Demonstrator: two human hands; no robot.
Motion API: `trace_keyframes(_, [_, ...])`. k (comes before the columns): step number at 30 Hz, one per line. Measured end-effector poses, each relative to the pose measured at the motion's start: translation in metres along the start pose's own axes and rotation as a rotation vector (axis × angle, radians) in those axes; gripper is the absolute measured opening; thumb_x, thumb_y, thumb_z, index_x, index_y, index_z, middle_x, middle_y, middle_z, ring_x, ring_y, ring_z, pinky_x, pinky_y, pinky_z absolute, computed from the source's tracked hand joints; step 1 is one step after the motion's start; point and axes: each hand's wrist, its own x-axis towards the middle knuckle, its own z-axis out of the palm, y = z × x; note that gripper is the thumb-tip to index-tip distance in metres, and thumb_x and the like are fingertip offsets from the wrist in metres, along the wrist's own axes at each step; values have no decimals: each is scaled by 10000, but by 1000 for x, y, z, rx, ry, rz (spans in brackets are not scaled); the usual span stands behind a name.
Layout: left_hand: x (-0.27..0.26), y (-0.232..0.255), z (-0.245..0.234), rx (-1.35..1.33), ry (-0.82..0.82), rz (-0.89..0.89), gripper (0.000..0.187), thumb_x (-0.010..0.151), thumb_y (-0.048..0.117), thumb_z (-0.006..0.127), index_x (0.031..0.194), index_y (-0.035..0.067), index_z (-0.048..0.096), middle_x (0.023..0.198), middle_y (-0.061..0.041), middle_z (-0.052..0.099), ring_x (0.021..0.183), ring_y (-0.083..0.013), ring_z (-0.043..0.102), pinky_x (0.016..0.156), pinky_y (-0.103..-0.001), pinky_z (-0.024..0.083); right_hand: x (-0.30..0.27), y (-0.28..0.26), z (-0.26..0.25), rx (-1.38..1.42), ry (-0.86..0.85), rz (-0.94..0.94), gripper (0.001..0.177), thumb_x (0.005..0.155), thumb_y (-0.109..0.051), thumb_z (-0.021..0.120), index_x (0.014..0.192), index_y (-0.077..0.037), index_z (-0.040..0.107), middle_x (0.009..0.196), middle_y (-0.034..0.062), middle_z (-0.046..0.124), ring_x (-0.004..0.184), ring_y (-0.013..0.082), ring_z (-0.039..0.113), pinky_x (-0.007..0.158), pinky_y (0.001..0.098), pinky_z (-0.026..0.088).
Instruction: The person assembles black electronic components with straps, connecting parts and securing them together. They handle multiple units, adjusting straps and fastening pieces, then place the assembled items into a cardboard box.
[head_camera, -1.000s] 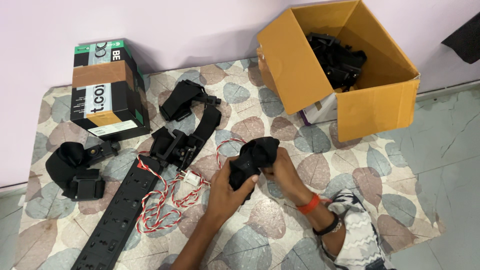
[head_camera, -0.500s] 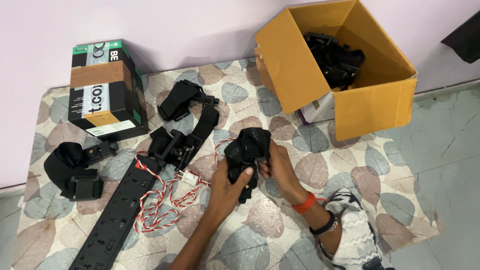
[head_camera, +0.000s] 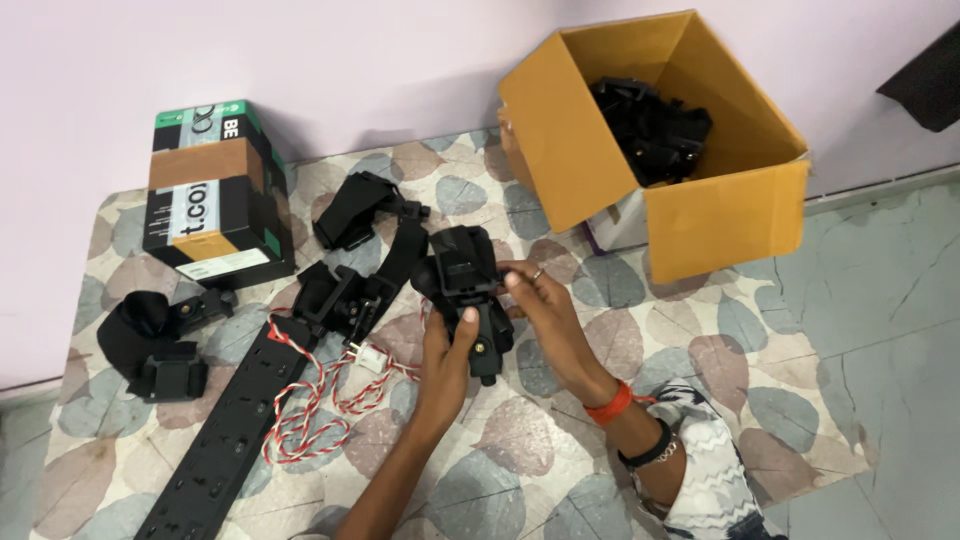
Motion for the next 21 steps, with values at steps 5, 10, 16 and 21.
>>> trace_keyframes(5, [19, 9, 34, -132, -32, 77, 500, 1071, 329, 493, 1436, -12, 486, 1298, -102, 611, 1159, -163, 569, 995, -305, 469, -11, -30, -20, -82, -129, -111, 624, 959, -247, 685, 1500, -46, 447, 1392, 80, 587, 1327, 193, 541, 1074, 354, 467])
trace_keyframes(10, [43, 38, 78, -17, -109, 95, 560, 1079, 378, 433, 1480, -13, 440, 1376, -126, 578, 1254, -209, 546, 1071, -333, 421, -3, -64, -56, -111, -89, -199, 749, 920, -131, 752, 1565, -44, 382, 1458, 102, 566, 1378, 215, 521, 1146, 364, 428])
trace_keyframes(16, [93, 66, 139, 146, -194, 28, 584, 1060, 445, 434, 1400, -22, 527, 1260, -175, 656, 1168, -253, 625, 1025, -353, 463, 11, -108, -106, -128, 64, -213, 794, 824, -45, 779, 1530, -50, 416, 1411, 92, 584, 1326, 206, 542, 1118, 359, 451])
trace_keyframes(21, [151, 75, 181, 90, -253, 161, 638, 1001, 427, 619, 1406, -38, 453, 1297, -206, 655, 1198, -279, 647, 1020, -377, 494, 43, -131, -152, -121, 217, -182, 695, 775, 33, 770, 1425, -10, 529, 1321, 100, 622, 1238, 203, 599, 1043, 364, 520])
